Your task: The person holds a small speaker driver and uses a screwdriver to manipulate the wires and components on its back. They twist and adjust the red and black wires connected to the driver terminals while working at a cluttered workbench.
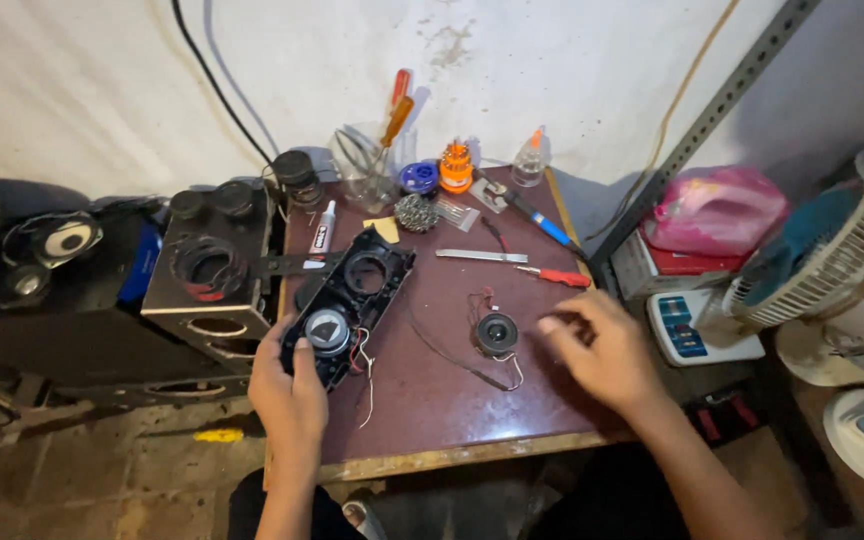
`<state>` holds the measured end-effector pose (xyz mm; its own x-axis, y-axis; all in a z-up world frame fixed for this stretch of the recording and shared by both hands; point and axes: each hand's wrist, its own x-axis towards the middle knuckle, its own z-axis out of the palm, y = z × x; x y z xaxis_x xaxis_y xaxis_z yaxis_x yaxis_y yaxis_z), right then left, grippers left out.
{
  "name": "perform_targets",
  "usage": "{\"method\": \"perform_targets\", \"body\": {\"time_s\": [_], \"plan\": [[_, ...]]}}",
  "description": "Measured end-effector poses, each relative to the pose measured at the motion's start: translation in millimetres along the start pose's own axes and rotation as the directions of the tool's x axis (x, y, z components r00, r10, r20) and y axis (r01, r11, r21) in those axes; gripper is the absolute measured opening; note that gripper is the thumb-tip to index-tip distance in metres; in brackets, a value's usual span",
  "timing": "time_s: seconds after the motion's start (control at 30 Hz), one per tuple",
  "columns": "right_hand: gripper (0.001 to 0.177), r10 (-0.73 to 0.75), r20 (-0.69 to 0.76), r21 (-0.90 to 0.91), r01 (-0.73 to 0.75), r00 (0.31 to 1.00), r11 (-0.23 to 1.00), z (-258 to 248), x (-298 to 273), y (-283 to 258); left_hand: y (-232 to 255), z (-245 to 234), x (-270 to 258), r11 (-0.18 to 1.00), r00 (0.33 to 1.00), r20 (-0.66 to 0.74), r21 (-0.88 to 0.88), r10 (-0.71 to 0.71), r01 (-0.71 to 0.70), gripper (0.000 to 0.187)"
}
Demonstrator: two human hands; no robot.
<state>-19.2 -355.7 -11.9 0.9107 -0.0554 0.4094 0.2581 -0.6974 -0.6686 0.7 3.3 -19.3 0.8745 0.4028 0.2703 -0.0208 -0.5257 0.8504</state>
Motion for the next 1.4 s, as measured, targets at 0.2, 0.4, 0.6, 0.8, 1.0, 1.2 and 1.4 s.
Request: {"method": "perform_targets", "body": {"time_s": [0.2, 0.4, 0.6, 0.8, 1.0, 1.2, 1.4], "plan": [[0.084, 0.362, 0.274, -0.215, -0.31, 0.891, 0.926, 38, 10, -41, 12, -5, -3, 0.998, 1.0, 0.014, -0.069, -0.011, 0.012, 0.046], [0.058, -0.005, -0.096, -0.045, 0.001, 0.995, 0.999, 59, -2, -39, 12, -8, -3, 0.909, 0.878, -0.239, 0.077, 0.415, -0.409, 0.054], [0.058, -0.204, -0.246, -0.009, 0.208, 0.948, 0.978, 53, -2, -63, 71, 5, -50, 0.833, 0.883, -0.047, -0.312, 0.468, -0.458, 0.012], [0.055, -0.227, -0.322, 0.073, 0.263, 0.919, 0.962, 49, 2, -89, 77, 43, -55, 0.801, 0.812, 0.525, -0.585, 0.255, 0.126, 0.054], [0.062, -0.171, -0.252, 0.174, 0.219, 0.952, 0.96, 65, 3, -73, 69, 92, -55, 0.533, 0.815, 0.572, -0.72, 0.093, 0.444, 0.057], [0.019, 0.003, -0.041, 0.57, 0.021, 0.999, 0.821, 67, 24, -37, 40, 121, -25, 0.212, 0.774, 0.63, -0.766, 0.06, 0.607, 0.047], [0.007, 0.109, -0.008, 0.574, -0.085, 0.994, 0.814, 72, 52, -33, 54, 127, -2, 0.324, 0.791, 0.585, -0.794, 0.177, 0.515, 0.054]]}}
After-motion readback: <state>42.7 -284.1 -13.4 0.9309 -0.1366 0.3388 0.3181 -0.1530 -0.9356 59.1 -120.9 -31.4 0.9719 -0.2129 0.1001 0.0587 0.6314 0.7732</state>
